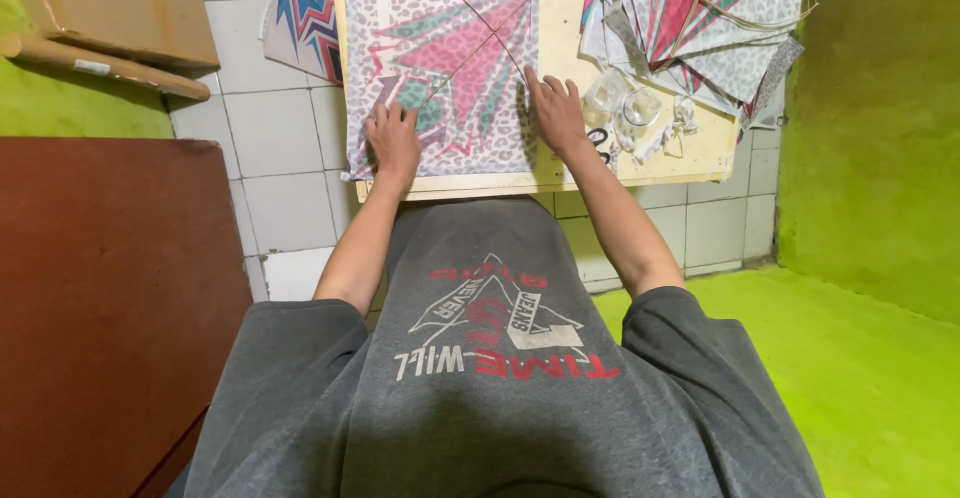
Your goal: The person is seen assembling kites on a wooden table. They apply glue from a small plastic bottle to the edges of the kite's plastic/paper cover and then fold the edges over the bamboo frame, pressing them down to secure the bond.
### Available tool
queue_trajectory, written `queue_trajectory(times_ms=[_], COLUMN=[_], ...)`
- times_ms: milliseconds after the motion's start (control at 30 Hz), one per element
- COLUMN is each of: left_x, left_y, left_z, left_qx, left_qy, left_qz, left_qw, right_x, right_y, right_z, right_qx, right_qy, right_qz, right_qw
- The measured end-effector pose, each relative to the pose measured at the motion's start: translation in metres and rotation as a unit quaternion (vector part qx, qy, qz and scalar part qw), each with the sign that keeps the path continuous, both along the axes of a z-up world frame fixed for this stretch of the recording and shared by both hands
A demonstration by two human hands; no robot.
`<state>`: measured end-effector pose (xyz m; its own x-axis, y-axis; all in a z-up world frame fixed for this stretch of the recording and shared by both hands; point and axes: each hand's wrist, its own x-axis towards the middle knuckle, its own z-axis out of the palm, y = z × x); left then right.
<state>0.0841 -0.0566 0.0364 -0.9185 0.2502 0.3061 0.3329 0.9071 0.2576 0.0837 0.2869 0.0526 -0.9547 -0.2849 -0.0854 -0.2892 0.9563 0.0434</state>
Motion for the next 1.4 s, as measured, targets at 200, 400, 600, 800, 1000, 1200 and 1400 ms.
queue_trajectory(times_ms=[200, 400, 600, 800, 1000, 1200, 1400], left_x=[0.003, 0.009, 0.006, -0.001, -0.02, -0.053, -0.059], left_y=[0.006, 0.011, 0.005, 0.001, 0.003, -0.002, 0.006], left_z=[0.021, 0.019, 0.0, -0.012, -0.01, -0.021, 0.006], left_qx=[-0.02, -0.034, -0.004, 0.013, -0.012, -0.033, -0.095], left_qy=[-0.027, -0.001, 0.006, 0.019, 0.005, 0.029, 0.014], left_qz=[-0.001, -0.014, 0.021, 0.037, 0.03, 0.01, 0.017], left_qw=[0.999, 0.999, 1.0, 0.999, 0.999, 0.999, 0.995], right_x=[0.009, 0.021, 0.036, 0.042, 0.049, 0.058, 0.059], right_y=[-0.002, -0.018, -0.024, -0.023, -0.01, -0.011, -0.011], right_z=[0.022, 0.055, 0.054, 0.062, 0.059, 0.056, 0.061], right_qx=[-0.009, -0.021, -0.046, -0.073, -0.151, -0.157, -0.179], right_qy=[-0.012, -0.016, -0.032, -0.07, -0.121, -0.117, -0.113], right_qz=[0.028, 0.021, 0.005, -0.02, -0.055, -0.038, -0.023], right_qw=[0.999, 0.999, 0.998, 0.995, 0.98, 0.98, 0.977])
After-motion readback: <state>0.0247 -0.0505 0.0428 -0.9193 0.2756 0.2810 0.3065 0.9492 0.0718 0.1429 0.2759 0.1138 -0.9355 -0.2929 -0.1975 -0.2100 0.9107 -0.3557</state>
